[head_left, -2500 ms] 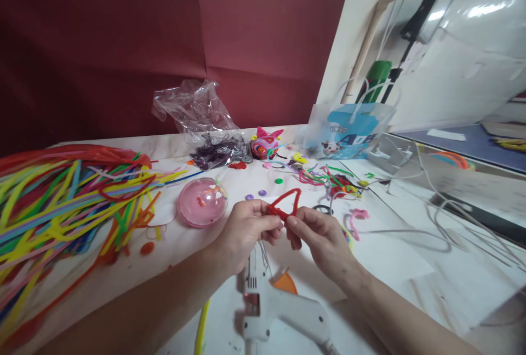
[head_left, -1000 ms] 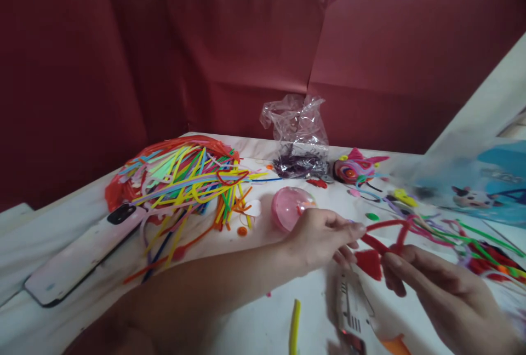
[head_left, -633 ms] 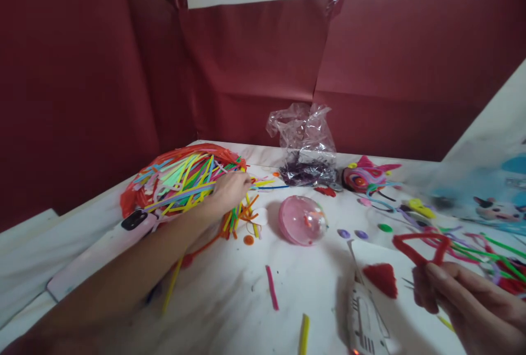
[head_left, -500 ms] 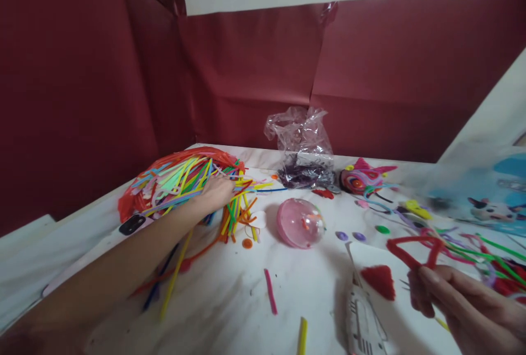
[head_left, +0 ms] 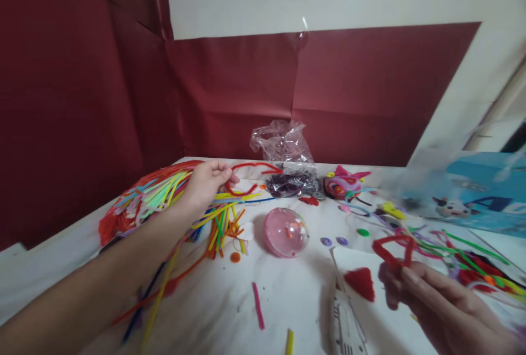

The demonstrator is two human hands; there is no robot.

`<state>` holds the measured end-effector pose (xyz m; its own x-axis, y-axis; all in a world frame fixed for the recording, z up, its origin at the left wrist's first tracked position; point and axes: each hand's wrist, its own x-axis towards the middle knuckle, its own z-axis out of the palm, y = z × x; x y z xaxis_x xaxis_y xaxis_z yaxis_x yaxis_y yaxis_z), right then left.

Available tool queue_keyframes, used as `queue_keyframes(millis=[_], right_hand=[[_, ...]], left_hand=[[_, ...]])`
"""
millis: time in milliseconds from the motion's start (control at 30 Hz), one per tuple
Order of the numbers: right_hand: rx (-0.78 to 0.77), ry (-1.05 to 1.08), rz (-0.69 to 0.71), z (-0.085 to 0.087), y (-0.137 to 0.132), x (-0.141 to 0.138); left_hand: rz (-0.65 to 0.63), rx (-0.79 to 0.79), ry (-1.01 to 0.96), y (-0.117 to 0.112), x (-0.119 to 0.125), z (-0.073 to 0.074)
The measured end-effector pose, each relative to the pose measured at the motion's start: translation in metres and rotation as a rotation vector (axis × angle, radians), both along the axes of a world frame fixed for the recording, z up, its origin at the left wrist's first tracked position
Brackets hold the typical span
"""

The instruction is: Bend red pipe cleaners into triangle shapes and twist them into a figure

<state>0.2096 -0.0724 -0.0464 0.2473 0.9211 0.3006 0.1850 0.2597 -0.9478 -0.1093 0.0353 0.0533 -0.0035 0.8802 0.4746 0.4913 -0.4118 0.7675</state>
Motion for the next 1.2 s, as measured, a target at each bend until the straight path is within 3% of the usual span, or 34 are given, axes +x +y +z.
queue_keyframes(millis=[67, 167, 267, 367, 500, 700, 800, 1033, 1200], right_hand=[[-0.072, 0.176, 0.157, 0.012, -0.007, -0.005], [-0.168, 0.355, 0.287, 0.032, -0.017, -0.015], [-0.08, 0.514, 0.388, 0.05, -0.017, -0.025], [0.059, 0.526, 0.402, 0.064, -0.008, -0.025], [0.122, 0.47, 0.444, 0.079, 0.002, -0.009], [-0.083, 0.083, 0.709, 0.093, 0.006, 0.0], [-0.159, -0.061, 0.755, 0.093, 0.009, -0.005], [-0.074, -0.238, 0.665, 0.092, 0.015, -0.01], [0.015, -0.225, 0.612, 0.091, 0.016, -0.014]], left_hand=[[-0.098, -0.07, -0.263, -0.024, 0.026, -0.003], [-0.188, -0.102, -0.373, -0.057, 0.065, -0.015], [-0.242, -0.103, -0.405, -0.077, 0.094, -0.028], [-0.326, -0.113, -0.377, -0.085, 0.111, -0.038], [-0.461, -0.23, -0.319, -0.087, 0.118, -0.038], [-0.653, -0.457, -0.458, -0.085, 0.128, -0.011], [-0.768, -0.502, -0.531, -0.083, 0.135, -0.008], [-0.684, -0.451, -0.459, -0.077, 0.135, -0.019], [-0.67, -0.429, -0.473, -0.075, 0.132, -0.018]])
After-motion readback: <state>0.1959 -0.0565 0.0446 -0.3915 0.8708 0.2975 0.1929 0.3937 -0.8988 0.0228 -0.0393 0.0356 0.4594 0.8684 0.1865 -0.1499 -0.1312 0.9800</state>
